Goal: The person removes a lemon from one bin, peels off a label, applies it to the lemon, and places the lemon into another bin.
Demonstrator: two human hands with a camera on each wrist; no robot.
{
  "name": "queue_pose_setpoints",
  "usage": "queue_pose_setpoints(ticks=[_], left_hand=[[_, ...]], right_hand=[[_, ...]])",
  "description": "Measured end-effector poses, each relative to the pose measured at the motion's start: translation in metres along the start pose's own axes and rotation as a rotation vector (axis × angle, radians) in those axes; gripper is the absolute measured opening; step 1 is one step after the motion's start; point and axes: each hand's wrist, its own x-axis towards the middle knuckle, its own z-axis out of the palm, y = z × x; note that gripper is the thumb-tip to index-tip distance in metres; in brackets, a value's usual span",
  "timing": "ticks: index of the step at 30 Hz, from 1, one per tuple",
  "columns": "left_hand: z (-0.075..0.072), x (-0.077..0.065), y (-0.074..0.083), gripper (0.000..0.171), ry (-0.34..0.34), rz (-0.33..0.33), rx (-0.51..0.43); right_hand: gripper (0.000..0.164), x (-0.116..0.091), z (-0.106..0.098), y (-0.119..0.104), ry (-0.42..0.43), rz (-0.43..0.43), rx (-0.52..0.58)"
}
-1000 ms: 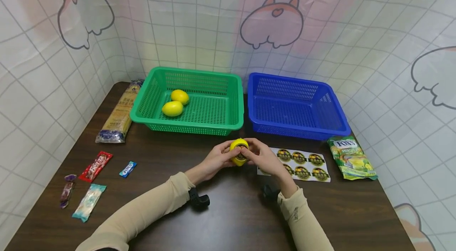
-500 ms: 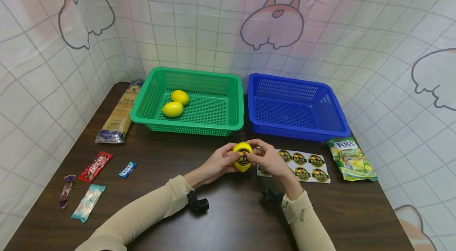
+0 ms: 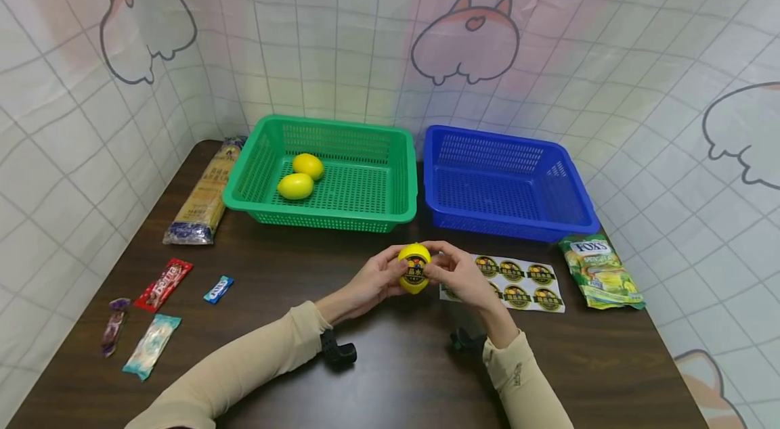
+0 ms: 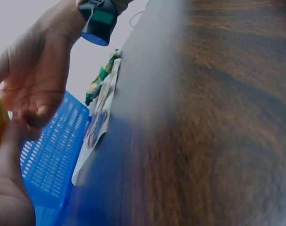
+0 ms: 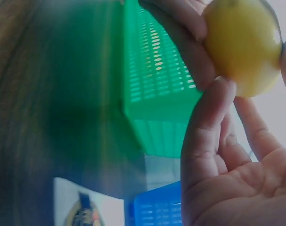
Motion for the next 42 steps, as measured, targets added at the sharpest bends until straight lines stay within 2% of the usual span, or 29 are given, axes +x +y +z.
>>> queue_pose_setpoints(ticks=[6,9,14,20,24,27,32,37,42], left_hand=[[0.001,0.011,-0.006,0.058,0.103,-0.014,0.067],[0.000,0.012,-0.010,0.058,0.126,-0.039,0.052],[0.000,0.010,-0.013,0.060,0.103,-0.093,-0.028],[0.000,0.009,-0.015,0.063,0.081,-0.131,-0.028],[0.000,0.008,-0.016,0.060,0.067,-0.149,-0.021],[-0.002,0.008,-0.016,0.058,0.053,-0.158,-0.021],[-0.007,0.009,-0.014,0.058,0.081,-0.158,-0.037],[-0.010,0.014,-0.011,0.062,0.109,-0.149,-0.086],[-0.007,0.024,-0.010,0.061,0.161,-0.109,-0.143]], right_hand=[[0.049,-0.001,0.000,0.003,0.014,0.029,-0.059],[0.053,-0.002,0.003,0.005,0.011,0.045,-0.112],[0.058,-0.002,0.004,0.008,-0.001,0.074,-0.134],[0.064,0.001,0.001,0.012,-0.088,0.066,-0.093],[0.068,0.002,-0.002,0.009,-0.127,0.099,-0.034],[0.068,0.003,-0.005,0.004,-0.127,0.122,-0.014],[0.065,0.007,-0.016,-0.009,-0.075,0.140,-0.040],[0.061,0.014,-0.036,-0.028,-0.027,0.140,-0.068],[0.059,0.025,-0.062,-0.059,0.022,0.116,-0.034]])
